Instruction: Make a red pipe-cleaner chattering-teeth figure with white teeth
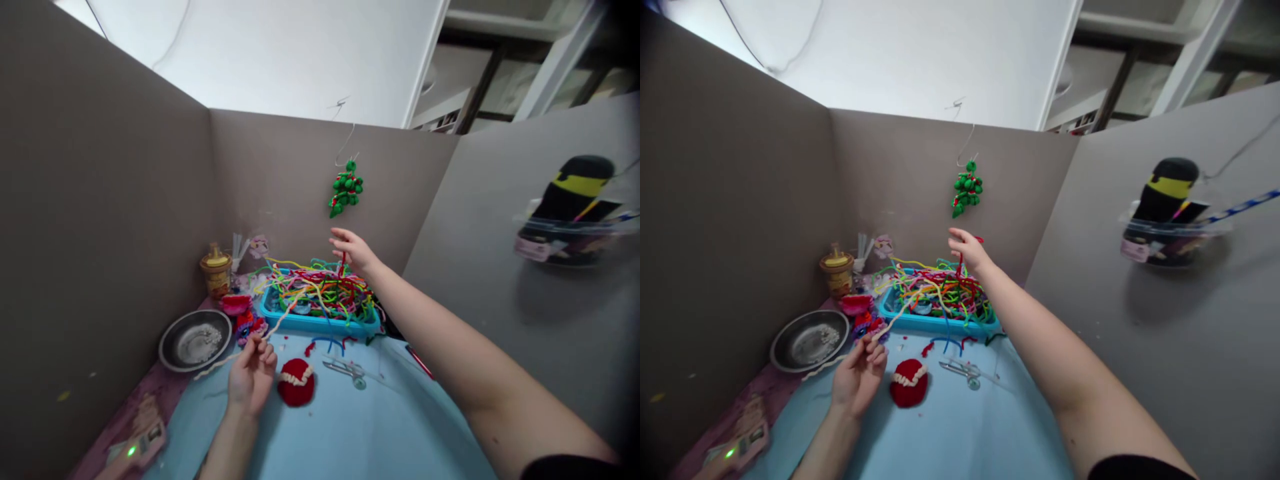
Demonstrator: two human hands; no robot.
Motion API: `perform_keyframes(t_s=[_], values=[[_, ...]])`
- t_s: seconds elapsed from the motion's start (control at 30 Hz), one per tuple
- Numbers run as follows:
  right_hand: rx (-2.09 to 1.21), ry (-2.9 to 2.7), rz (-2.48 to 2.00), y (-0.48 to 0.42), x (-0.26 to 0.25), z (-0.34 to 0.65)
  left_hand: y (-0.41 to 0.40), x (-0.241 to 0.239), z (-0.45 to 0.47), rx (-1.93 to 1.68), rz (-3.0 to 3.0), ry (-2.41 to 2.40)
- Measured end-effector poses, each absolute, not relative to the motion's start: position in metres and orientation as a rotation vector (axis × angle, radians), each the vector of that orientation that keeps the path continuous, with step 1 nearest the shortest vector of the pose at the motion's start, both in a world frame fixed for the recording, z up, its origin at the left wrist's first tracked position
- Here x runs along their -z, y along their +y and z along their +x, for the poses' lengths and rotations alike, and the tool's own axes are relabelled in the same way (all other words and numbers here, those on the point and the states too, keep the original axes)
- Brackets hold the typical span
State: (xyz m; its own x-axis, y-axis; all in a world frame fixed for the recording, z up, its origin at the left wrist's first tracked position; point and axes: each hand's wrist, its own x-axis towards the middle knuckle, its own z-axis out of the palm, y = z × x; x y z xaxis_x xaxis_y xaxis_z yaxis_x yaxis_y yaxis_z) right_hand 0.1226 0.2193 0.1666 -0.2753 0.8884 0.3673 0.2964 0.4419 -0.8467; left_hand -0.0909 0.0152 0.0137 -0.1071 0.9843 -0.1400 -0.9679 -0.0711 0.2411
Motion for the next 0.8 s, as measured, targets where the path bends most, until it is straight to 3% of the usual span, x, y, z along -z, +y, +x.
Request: perform_keyframes(t_s=[0.17, 0.4, 0.63, 0.8], values=[[-0.698, -2.001, -1.113, 0.242, -0.179, 0.080, 0.016, -0.014, -0.097, -1.691, 0.025, 0.317], [-0.695, -2.271, -1.482, 0.244, -0.127, 0.085, 0.021, -0.010, -0.107, -1.722, -0.037, 0.316], [-0.797, -2.627, -1.447, 0.189, -0.077, 0.111, 0.020, -0.008, -0.101, -1.674, -0.033, 0.265], [-0.586, -2.726, -1.549, 0.196, -0.054, 0.123, 0.018, -0.009, -0.099, -1.679, -0.008, 0.307]])
